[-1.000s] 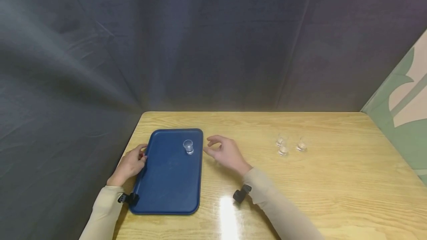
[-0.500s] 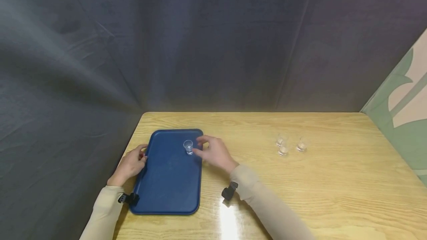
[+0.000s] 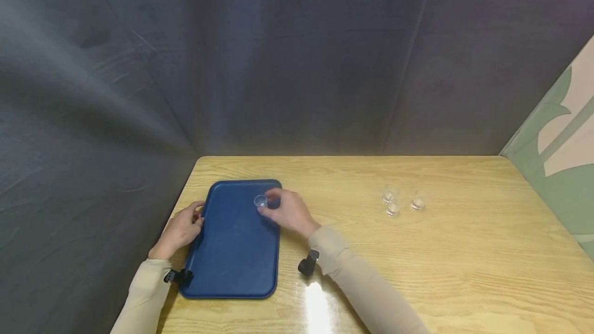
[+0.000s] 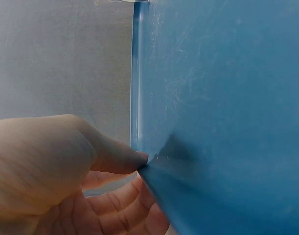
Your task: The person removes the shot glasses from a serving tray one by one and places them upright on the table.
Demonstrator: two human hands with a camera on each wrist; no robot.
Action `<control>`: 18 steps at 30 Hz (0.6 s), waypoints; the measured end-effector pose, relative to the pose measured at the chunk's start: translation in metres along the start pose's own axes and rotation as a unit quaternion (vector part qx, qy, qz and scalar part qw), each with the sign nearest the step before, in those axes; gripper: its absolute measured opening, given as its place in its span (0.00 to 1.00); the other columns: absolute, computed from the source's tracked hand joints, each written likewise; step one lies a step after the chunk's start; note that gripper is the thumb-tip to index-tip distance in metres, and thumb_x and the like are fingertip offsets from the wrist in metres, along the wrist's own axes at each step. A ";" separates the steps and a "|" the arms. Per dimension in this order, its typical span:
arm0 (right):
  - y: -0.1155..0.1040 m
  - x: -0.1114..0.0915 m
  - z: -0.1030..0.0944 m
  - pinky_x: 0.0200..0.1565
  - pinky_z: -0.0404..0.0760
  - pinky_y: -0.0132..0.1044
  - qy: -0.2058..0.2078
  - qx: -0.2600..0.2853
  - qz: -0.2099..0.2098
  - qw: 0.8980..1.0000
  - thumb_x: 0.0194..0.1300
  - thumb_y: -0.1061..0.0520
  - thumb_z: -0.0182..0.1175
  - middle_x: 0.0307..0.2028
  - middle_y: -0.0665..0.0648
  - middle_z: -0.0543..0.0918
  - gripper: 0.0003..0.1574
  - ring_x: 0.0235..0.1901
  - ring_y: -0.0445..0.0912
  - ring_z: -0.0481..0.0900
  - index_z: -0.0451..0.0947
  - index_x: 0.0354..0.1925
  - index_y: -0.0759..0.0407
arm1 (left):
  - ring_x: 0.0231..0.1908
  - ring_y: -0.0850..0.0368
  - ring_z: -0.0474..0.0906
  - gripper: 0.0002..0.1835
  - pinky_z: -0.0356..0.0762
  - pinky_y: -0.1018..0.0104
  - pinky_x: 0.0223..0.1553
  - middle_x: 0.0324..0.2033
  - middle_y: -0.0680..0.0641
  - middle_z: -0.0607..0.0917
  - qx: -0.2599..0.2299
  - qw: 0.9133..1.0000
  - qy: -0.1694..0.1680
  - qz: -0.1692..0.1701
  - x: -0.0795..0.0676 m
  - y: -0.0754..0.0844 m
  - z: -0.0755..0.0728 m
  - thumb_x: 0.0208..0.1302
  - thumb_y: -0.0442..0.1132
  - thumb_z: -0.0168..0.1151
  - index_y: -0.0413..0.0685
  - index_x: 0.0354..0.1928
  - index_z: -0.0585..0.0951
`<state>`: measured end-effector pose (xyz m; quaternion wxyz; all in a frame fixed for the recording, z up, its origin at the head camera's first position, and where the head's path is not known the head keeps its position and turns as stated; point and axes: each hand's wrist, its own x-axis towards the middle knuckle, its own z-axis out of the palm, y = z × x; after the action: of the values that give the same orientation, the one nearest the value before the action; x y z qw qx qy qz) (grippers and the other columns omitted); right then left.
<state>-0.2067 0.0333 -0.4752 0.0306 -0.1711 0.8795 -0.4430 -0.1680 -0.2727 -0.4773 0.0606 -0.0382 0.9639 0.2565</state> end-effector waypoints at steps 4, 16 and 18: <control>0.001 0.002 0.003 0.33 0.78 0.33 0.011 -0.025 -0.016 1.000 0.63 0.47 0.77 0.47 0.57 0.91 0.27 0.25 0.37 0.77 0.87 0.57 0.57 | 0.41 0.45 0.83 0.27 0.84 0.49 0.40 0.47 0.36 0.84 0.001 1.000 0.000 0.001 0.000 0.000 0.000 0.78 0.33 0.54 0.37 0.76 0.69; 0.004 0.003 0.008 0.32 0.79 0.29 0.025 -0.029 -0.037 0.999 0.64 0.47 0.77 0.45 0.56 0.92 0.24 0.25 0.34 0.78 0.87 0.54 0.57 | 0.45 0.43 0.84 0.27 0.85 0.45 0.43 0.50 0.34 0.84 0.003 1.000 -0.002 -0.005 0.001 0.000 0.001 0.78 0.33 0.54 0.38 0.76 0.69; 0.004 0.002 0.008 0.30 0.78 0.29 0.026 -0.024 -0.040 0.999 0.64 0.48 0.77 0.44 0.56 0.91 0.23 0.24 0.35 0.78 0.87 0.53 0.58 | 0.45 0.42 0.84 0.27 0.85 0.45 0.44 0.51 0.34 0.84 0.004 1.000 -0.001 -0.005 0.000 0.000 0.001 0.78 0.33 0.54 0.39 0.76 0.69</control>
<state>-0.2081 0.0291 -0.4833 -0.0139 -0.1949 0.8831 -0.4266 -0.1681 -0.2717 -0.4783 0.0634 -0.0425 0.9647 0.2522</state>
